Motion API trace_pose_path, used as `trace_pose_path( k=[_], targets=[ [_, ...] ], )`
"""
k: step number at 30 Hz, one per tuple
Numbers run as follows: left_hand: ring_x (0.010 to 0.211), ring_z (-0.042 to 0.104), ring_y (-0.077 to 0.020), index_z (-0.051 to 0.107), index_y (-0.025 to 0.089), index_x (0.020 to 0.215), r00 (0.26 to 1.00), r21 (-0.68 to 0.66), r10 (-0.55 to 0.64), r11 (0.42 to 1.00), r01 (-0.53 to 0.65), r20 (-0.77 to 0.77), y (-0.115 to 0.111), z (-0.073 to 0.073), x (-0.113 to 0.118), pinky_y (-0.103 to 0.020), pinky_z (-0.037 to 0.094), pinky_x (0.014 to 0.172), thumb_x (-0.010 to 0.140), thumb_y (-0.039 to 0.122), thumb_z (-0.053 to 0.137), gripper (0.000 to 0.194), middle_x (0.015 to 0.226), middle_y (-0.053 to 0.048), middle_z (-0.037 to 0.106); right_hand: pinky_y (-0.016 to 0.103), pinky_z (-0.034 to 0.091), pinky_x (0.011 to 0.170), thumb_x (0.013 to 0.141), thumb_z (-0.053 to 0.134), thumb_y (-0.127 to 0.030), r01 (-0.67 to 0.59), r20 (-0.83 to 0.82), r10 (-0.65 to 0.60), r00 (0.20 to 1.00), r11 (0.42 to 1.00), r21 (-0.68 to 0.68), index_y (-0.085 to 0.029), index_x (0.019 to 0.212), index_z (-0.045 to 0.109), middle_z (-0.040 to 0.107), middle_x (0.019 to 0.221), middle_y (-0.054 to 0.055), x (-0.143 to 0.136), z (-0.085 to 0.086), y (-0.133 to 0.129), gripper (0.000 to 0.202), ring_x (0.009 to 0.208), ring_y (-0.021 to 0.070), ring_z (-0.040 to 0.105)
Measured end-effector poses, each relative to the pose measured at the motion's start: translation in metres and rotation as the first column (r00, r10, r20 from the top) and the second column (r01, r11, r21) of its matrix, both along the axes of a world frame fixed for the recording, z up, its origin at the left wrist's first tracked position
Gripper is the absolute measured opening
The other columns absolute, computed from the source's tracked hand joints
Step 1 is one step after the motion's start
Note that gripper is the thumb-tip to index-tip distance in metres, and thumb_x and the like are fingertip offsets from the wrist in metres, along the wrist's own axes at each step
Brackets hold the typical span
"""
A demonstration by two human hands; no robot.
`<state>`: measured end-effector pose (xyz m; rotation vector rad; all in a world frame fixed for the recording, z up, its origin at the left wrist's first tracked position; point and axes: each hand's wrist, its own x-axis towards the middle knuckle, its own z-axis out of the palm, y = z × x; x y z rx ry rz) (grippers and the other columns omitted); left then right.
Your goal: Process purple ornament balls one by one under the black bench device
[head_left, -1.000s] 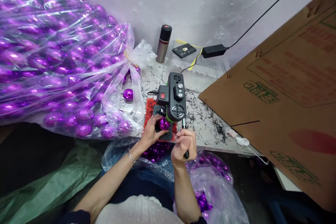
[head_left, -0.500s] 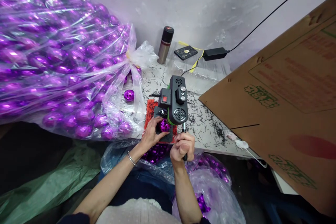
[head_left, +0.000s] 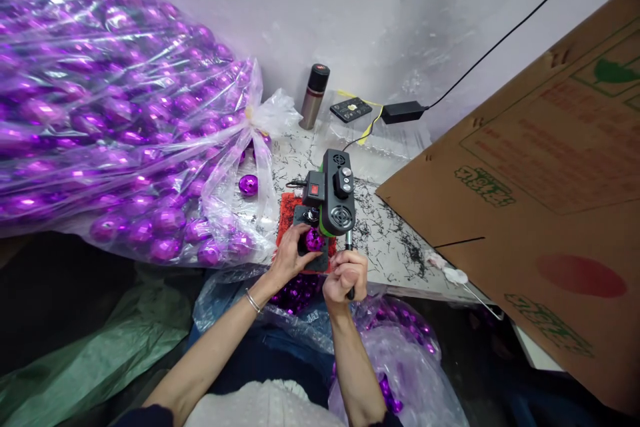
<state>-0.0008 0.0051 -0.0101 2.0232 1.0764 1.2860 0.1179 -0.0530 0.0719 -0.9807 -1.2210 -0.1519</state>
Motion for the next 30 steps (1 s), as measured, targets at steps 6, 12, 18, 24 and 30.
trace_pose_path(
  k=[6, 12, 18, 24, 30],
  targets=[
    [0.126, 0.075, -0.0326, 0.058, 0.023, 0.139, 1.0, -0.048, -0.008, 0.999, 0.008, 0.003, 0.0, 0.002, 0.0, -0.051, 0.061, 0.108, 0.088, 0.033, 0.09, 0.061, 0.134, -0.013, 0.074, 0.032, 0.054, 0.064, 0.111, 0.038, -0.024, -0.014, -0.018, 0.014, 1.0, 1.0, 0.019, -0.024, 0.079, 0.052, 0.056, 0.079, -0.002, 0.0, -0.006, 0.002, 0.036, 0.065, 0.0133, 0.06],
    [0.127, 0.075, -0.0336, 0.06, 0.023, 0.137, 1.0, -0.072, 0.002, 0.997, -0.002, 0.007, 0.004, 0.005, 0.002, -0.052, 0.062, 0.108, 0.087, 0.033, 0.091, 0.06, 0.134, -0.014, 0.074, 0.033, 0.054, 0.065, 0.111, 0.038, -0.025, 0.047, 0.054, -0.046, 0.997, 0.999, -0.011, -0.024, 0.074, 0.05, 0.057, 0.076, -0.001, 0.001, 0.003, 0.001, 0.039, 0.065, 0.0137, 0.062],
    [0.134, 0.072, -0.0332, 0.052, 0.022, 0.15, 0.999, 0.023, -0.015, 1.0, 0.016, -0.039, -0.015, 0.007, -0.006, -0.055, 0.06, 0.114, 0.095, 0.028, 0.08, 0.062, 0.142, -0.017, 0.071, 0.031, 0.048, 0.065, 0.11, 0.048, -0.024, 0.044, -0.064, -0.054, 0.997, 0.987, -0.153, -0.024, 0.07, 0.052, 0.053, 0.066, -0.003, 0.0, 0.067, -0.001, 0.04, 0.068, 0.0151, 0.062],
    [0.149, 0.06, -0.0372, 0.051, 0.029, 0.16, 0.95, 0.239, -0.178, 0.941, 0.241, -0.258, -0.075, 0.024, -0.042, -0.063, 0.053, 0.121, 0.099, 0.035, 0.077, 0.066, 0.162, -0.021, 0.056, 0.03, 0.051, 0.066, 0.11, 0.048, -0.024, 0.045, -0.003, -0.046, 0.999, 0.988, -0.151, -0.023, 0.07, 0.055, 0.056, 0.067, -0.002, 0.001, 0.059, -0.008, 0.041, 0.072, 0.0154, 0.066],
    [0.146, 0.061, -0.0321, 0.062, 0.021, 0.15, 0.965, 0.066, 0.227, 0.973, -0.22, -0.131, 0.029, 0.083, -0.083, -0.058, 0.046, 0.129, 0.109, 0.023, 0.05, 0.043, 0.149, -0.016, 0.068, 0.03, 0.052, 0.067, 0.11, 0.047, -0.024, 0.042, 0.004, -0.042, 0.999, 0.989, -0.139, -0.023, 0.07, 0.055, 0.058, 0.067, -0.002, -0.002, 0.046, -0.01, 0.041, 0.073, 0.0153, 0.067]
  ],
)
